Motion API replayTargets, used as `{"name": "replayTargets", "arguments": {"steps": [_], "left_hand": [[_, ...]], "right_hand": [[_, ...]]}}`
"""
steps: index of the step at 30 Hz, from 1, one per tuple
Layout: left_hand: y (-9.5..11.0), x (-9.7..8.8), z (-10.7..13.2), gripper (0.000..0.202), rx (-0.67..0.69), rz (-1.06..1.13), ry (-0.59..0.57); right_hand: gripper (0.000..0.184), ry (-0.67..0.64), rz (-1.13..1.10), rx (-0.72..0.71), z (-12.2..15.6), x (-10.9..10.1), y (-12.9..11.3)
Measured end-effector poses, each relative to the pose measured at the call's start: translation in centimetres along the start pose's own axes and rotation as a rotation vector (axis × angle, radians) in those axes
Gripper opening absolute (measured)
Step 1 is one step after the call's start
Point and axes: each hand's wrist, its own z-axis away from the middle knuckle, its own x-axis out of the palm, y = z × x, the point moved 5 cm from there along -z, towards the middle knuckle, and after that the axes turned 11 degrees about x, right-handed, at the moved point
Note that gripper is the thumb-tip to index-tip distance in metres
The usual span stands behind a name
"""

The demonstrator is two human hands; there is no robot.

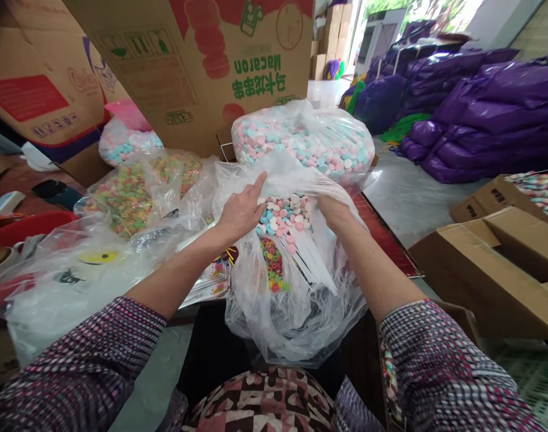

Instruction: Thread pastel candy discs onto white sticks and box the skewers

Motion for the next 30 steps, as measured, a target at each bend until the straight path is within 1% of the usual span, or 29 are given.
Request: {"name": "replayTargets", "arguments": {"steps": [4,6,8,11,13,14,16,18,19,21,22,24,25,27,28,29,30], "left_hand": [[-0.6,0.0,-0.1,0.072,-0.034,0.069,0.036],[-1.0,0.3,0.0,0.075,-0.038,0.115,0.048],[-1.5,0.6,0.3,0.077,-0.043,0.172,0.059],[-2.1,1.2,0.7,0.081,-0.053,0.266,0.091],[-2.1,1.3,0.9,0.083,-0.012,0.305,0.118],[-2.0,1.3,0.9,0.084,0.024,0.308,0.125],[-1.5,1.1,0.6,0.082,0.089,0.28,0.126],[-1.4,0.8,0.1,0.069,0.095,0.229,0.111],[-1.4,0.6,-0.4,0.057,0.074,0.205,0.096],[-1.6,0.3,-1.2,0.034,0.003,0.191,0.066],[-1.7,0.1,-1.6,0.03,-0.041,0.21,0.059],[-1.7,-0.1,-2.1,0.034,-0.114,0.294,0.067],[-1.5,-0.2,-2.1,0.042,-0.126,0.349,0.075],[-0.6,-0.2,-1.7,0.063,-0.106,0.437,0.085],[-0.1,-0.1,-1.3,0.068,-0.092,0.451,0.093],[0.4,-0.1,-0.8,0.068,-0.083,0.436,0.105],[0.9,-0.1,-0.2,0.061,-0.078,0.392,0.121]], "right_hand": [[0.035,0.034,-0.351,0.037,1.0,0.5,-2.4],[0.034,-0.021,-0.54,0.077,1.7,1.1,-3.9],[0.031,-0.147,-0.715,0.154,2.6,2.0,-5.1],[0.026,-0.404,-0.827,0.268,3.9,4.0,-6.6],[0.025,-0.502,-0.862,0.285,4.4,5.0,-7.1],[0.025,-0.513,-0.873,0.278,4.6,5.2,-7.2],[0.024,-0.493,-0.889,0.259,4.7,5.3,-7.0],[0.026,-0.481,-0.871,0.232,4.9,5.0,-6.7],[0.027,-0.473,-0.841,0.206,4.9,4.7,-6.6],[0.032,-0.406,-0.749,0.156,5.0,3.8,-6.2],[0.034,-0.353,-0.703,0.139,4.9,3.3,-6.0],[0.034,-0.255,-0.654,0.141,4.6,2.5,-5.5],[0.032,-0.229,-0.652,0.157,4.4,2.2,-5.2],[0.025,-0.224,-0.669,0.195,3.8,2.0,-4.7],[0.023,-0.23,-0.691,0.221,3.5,1.9,-4.4],[0.021,-0.237,-0.717,0.243,3.2,1.9,-4.1],[0.021,-0.24,-0.74,0.255,3.0,1.8,-3.9]]}}
